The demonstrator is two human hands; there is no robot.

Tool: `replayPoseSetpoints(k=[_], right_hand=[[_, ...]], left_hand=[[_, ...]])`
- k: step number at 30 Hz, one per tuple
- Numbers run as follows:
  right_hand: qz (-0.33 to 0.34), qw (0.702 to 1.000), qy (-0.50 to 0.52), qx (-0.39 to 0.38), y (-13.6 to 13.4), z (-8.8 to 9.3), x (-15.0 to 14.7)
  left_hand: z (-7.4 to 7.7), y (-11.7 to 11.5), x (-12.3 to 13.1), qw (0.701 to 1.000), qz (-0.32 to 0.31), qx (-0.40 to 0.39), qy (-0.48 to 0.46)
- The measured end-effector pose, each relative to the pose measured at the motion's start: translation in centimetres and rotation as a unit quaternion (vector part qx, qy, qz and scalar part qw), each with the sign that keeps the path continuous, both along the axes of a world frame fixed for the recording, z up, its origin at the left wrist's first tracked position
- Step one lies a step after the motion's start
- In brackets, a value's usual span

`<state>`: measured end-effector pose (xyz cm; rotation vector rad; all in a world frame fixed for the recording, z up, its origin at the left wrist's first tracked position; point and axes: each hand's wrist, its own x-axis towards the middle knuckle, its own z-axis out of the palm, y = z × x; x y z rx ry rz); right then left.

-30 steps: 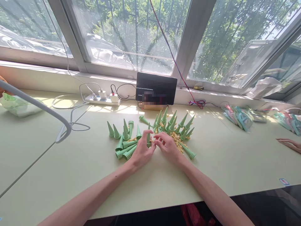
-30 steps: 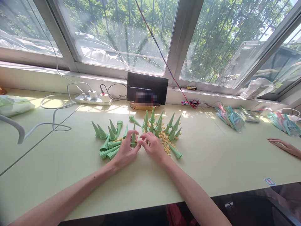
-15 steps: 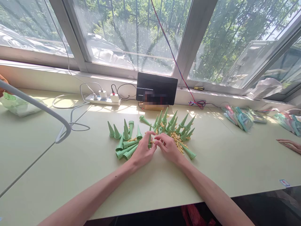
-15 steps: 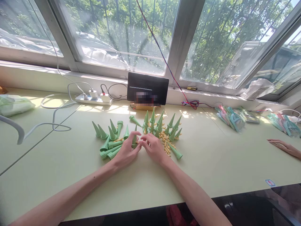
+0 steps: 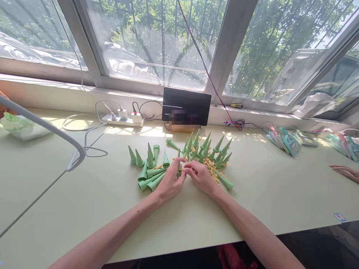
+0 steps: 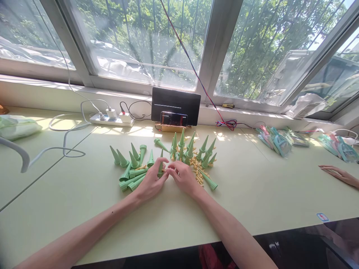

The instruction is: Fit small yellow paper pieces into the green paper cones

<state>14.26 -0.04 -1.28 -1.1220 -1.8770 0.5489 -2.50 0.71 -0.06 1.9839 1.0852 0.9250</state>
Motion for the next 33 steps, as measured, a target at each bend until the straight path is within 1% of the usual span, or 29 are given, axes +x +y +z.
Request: replayPoseSetpoints(k=[9, 16, 24, 27, 33], right_hand=[[0.001, 1.0, -0.006, -0.003, -0.06, -0.06, 0.05], [0.007, 1.0, -0.011, -0.001, 0.0, -0.03, 0.01], [0.005, 1.0, -0.017, 0.0, -0.03, 0.07, -0.01], [0.003, 1.0, -0.02, -0.001, -0.04, 0.14, -0.1], [-0.006, 1.0, -0.004, 0.014, 0.04, 0.07, -0.41]], left_hand=[[0.07, -0.02, -0.04, 1.0, -0.023, 0.008, 0.01], [0.03, 0.0, 0.0, 1.0, -0.027, 0.009, -0.005], [-0.09, 0.06, -0.03, 1.0, -0.028, 0.008, 0.0], [-0.03, 0.03, 0.0, 1.0, -0.02, 0.012, 0.002], [-0.39, 0.04, 0.17, 0.999, 0.019, 0.031, -0.009]])
